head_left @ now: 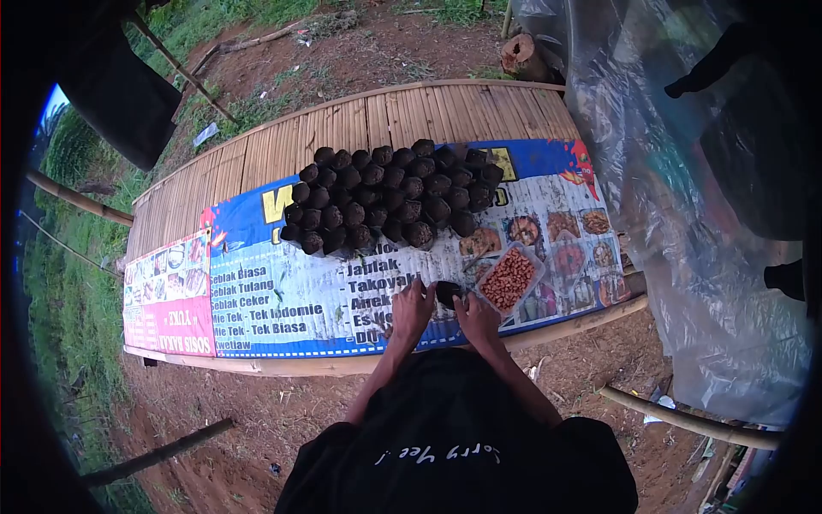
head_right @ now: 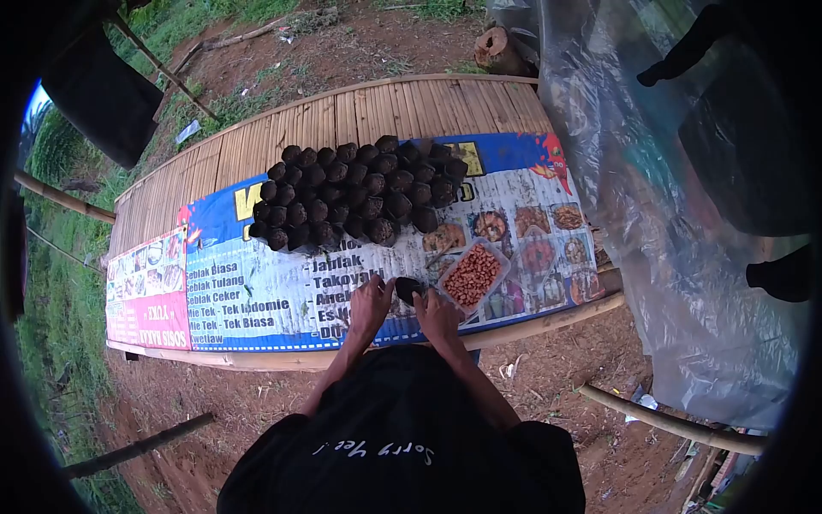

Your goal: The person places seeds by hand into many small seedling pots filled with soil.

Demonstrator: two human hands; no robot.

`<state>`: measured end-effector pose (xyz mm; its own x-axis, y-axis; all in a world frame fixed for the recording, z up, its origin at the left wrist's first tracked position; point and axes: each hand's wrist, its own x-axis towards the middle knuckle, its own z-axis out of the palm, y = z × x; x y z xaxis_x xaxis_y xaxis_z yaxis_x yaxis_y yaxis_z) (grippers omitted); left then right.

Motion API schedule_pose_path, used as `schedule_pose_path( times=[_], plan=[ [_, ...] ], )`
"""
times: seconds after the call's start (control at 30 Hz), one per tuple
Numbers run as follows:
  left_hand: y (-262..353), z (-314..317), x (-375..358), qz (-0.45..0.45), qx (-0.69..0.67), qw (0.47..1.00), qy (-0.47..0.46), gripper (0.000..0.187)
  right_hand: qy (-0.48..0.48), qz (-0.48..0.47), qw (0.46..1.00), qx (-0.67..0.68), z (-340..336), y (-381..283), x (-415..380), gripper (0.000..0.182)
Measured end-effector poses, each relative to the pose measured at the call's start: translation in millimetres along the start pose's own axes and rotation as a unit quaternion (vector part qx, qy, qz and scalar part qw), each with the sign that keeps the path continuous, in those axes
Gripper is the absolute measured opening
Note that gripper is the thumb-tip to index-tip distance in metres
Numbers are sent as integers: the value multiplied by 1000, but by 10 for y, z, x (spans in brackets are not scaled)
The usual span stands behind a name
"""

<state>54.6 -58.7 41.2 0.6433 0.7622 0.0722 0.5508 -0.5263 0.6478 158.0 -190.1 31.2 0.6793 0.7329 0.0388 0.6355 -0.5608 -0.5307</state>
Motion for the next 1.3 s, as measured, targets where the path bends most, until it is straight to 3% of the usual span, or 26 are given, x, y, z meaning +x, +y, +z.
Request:
schedule_pose_path(
  times=[0.07,0.17,0.23,0.33,0.5,0.63,1.3],
  plan=[
    [79,-2,-103,-84,-3,996,-40,47,-12,15,1000,4,-5,-13,86,32],
    [25,119,-131,-94,-28,992,-80,45,-13,-20,1000,-5,-10,-16,205,29],
    [-48,177,-128,-78,-59,992,-81,39,-10,-73,997,9,14,15,282,26],
    [-43,129,-107,-55,-62,993,-83,29,-51,-61,997,4,-33,24,336,23],
    [154,-115,-65,-28,-101,993,-47,19,-12,-73,997,31,-87,-22,198,22],
    [16,19,-3,-18,-78,994,-74,19,-32,-22,999,22,-25,-13,145,21],
    [-16,39,-35,-24,-101,992,-69,17,1,-20,999,33,40,46,96,22]
  ],
)
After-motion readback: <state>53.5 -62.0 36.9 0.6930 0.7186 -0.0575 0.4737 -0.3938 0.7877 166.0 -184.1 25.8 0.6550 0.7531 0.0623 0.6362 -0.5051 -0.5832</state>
